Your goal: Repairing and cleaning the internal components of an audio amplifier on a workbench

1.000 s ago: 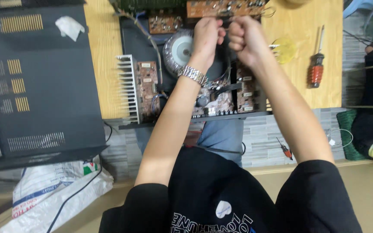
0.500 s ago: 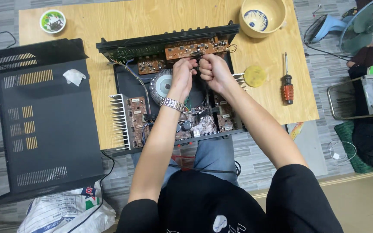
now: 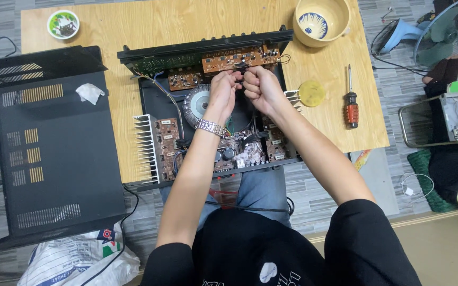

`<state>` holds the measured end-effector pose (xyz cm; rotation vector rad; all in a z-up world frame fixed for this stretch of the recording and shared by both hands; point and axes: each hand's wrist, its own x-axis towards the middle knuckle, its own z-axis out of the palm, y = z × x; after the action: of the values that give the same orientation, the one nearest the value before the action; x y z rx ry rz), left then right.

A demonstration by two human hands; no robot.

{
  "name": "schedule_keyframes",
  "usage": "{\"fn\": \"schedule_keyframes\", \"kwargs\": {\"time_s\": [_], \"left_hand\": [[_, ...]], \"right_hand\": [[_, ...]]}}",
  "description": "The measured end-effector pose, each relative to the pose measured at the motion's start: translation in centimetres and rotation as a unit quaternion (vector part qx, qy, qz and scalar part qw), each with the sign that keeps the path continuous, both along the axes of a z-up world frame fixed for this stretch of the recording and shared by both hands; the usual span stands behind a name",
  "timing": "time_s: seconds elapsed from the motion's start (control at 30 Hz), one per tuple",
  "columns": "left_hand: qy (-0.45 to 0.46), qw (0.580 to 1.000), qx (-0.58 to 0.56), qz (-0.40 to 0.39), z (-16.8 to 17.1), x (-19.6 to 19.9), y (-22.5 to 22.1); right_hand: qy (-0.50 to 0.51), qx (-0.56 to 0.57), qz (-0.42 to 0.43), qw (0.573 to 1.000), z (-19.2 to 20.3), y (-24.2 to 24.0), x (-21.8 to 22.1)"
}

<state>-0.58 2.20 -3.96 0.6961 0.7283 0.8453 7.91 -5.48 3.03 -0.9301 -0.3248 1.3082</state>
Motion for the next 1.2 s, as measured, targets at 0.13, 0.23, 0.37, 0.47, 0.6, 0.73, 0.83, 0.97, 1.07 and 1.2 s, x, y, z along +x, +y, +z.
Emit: {"fn": "schedule_keyframes", "kwargs": {"time_s": [0.13, 0.23, 0.37, 0.47, 0.6, 0.73, 0.83, 0.97, 1.07, 1.2], "left_hand": [[-0.006, 1.000, 0.000, 0.009, 1.5, -0.4, -0.8], [0.028, 0.999, 0.021, 0.013, -1.3, 0.7, 0.5], [0.122, 0.990, 0.077, 0.014, -1.0, 0.4, 0.6], [0.134, 0.988, 0.068, 0.027, -2.1, 0.4, 1.0], [0.130, 0.991, 0.045, 0.002, 0.0, -0.2, 0.7], [0.170, 0.983, 0.062, -0.020, 0.9, -0.4, 0.3], [0.226, 0.965, 0.124, -0.044, 0.3, -0.3, 0.4], [0.262, 0.947, 0.174, -0.063, -0.3, -0.6, 0.6], [0.250, 0.952, 0.172, -0.051, 0.0, -0.9, 0.3], [0.265, 0.938, 0.215, -0.065, 1.4, -1.7, 0.0]], "right_hand": [[0.008, -0.016, -0.001, 1.000, 0.1, -0.4, 0.3], [-0.047, -0.032, -0.009, 0.998, -0.3, -0.3, 0.6], [-0.073, -0.042, -0.019, 0.996, -0.8, -0.1, 0.5], [-0.094, -0.069, -0.010, 0.993, 0.2, -0.5, 0.1], [-0.166, -0.109, 0.000, 0.980, 0.3, -0.6, 0.4], [-0.315, -0.127, 0.048, 0.939, -2.1, -0.2, 1.0], [-0.479, -0.119, 0.085, 0.866, -3.9, 0.1, 2.7], [-0.642, -0.097, 0.135, 0.748, -2.7, -0.3, 3.5], [-0.686, -0.093, 0.135, 0.708, -1.3, -0.9, 2.8], [-0.705, -0.082, 0.153, 0.688, -1.2, -0.9, 2.7]]}}
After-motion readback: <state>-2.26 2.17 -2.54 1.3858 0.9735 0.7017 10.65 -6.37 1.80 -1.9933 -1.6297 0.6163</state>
